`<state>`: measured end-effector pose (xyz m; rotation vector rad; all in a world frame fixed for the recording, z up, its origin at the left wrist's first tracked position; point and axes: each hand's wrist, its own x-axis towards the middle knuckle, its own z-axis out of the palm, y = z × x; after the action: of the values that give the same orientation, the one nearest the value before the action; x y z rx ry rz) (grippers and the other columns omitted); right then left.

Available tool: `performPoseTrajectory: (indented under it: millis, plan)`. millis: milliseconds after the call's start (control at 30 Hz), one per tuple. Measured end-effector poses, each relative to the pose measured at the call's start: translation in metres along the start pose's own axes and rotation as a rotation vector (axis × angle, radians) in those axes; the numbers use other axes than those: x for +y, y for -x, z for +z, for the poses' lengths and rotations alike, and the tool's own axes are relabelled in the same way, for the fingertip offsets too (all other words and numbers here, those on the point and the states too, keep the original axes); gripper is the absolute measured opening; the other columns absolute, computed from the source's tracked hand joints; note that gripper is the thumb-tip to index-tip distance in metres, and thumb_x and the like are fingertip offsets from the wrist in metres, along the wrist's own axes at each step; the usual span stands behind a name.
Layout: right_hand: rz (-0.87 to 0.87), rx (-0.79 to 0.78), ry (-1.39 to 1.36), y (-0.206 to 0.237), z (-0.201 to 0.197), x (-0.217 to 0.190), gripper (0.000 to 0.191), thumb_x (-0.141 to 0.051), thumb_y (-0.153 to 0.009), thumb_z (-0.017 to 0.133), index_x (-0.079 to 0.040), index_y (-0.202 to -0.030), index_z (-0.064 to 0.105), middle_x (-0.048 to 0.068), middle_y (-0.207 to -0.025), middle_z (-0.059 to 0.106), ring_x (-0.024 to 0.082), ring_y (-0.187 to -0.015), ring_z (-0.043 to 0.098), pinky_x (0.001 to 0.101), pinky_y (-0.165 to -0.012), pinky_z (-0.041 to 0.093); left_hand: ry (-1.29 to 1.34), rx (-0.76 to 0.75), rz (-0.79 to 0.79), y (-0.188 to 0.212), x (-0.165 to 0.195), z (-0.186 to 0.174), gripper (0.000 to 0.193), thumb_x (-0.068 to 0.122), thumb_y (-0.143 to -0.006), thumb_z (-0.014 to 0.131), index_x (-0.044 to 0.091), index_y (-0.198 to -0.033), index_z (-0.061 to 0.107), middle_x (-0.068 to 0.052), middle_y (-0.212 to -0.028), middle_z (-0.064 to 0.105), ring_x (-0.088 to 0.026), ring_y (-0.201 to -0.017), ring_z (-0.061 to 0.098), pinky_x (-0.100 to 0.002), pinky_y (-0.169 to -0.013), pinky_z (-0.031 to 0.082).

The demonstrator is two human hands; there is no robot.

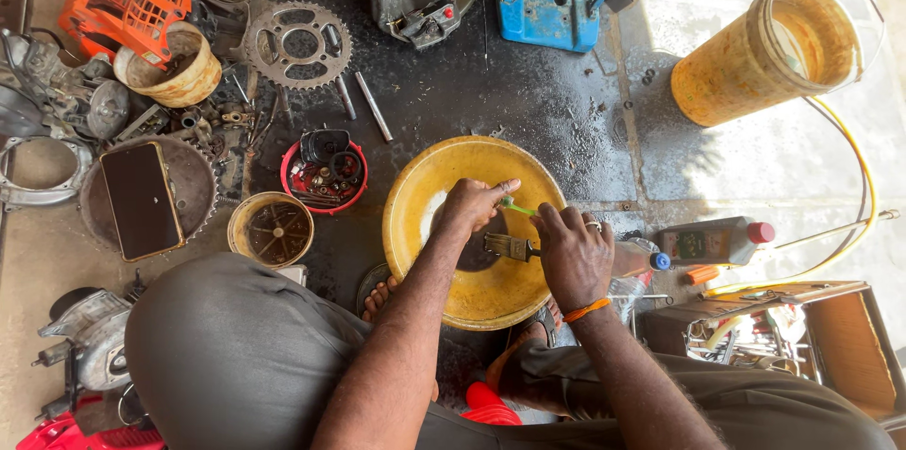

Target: The person sits on the workshop floor with a yellow basin and scrubs small metal mechanical parts with a toothbrush in liquid. They pour liquid from a plastic bottle over the parts, continue scrubbing, and later work on a larger black component, turning it while brushing.

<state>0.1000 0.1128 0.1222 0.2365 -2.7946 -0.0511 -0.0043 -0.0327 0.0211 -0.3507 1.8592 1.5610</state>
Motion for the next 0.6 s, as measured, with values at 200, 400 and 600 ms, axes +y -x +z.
performPoseTrajectory:
  millis: [200, 400, 600]
  plan:
    - [0.42, -0.457, -0.655, 0.005, 0.039, 0.029, 0.034, -0.043, -0.104, 0.057, -0.013, -0.106, 0.075, 0.0, -0.059, 0.061, 0.012, -0.048, 0.056, 0.0276, -0.047, 0.042, 0.269, -0.231, 0.198, -0.006, 0.002, 0.0, 0.026, 0.013, -0.099, 0.062, 0.007, -0.122, 0.072, -0.006, -0.116, 0.074, -0.012, -0.099, 0.07, -0.028, -0.085, 0.061]
    - [1.013, -0.857, -1.593, 0.009, 0.048, 0.042, 0.038, -0.043, -0.104, 0.055, -0.009, -0.104, 0.072, -0.005, -0.064, 0.047, 0.006, -0.048, 0.036, 0.0239, -0.044, 0.029, 0.564, -0.406, 0.334, -0.005, 0.003, -0.004, 0.041, -0.004, -0.096, 0.053, 0.005, -0.134, 0.065, -0.008, -0.129, 0.069, -0.018, -0.123, 0.065, -0.035, -0.105, 0.054]
    - [0.665, -0.572, -0.884, 0.002, 0.034, 0.027, 0.033, -0.042, -0.104, 0.06, -0.012, -0.101, 0.073, 0.003, -0.071, 0.059, 0.008, -0.056, 0.047, 0.0266, -0.05, 0.037, 0.488, -0.346, 0.327, -0.005, 0.002, -0.004, 0.032, 0.005, -0.099, 0.058, 0.006, -0.13, 0.066, -0.01, -0.126, 0.071, -0.014, -0.114, 0.07, -0.031, -0.098, 0.061]
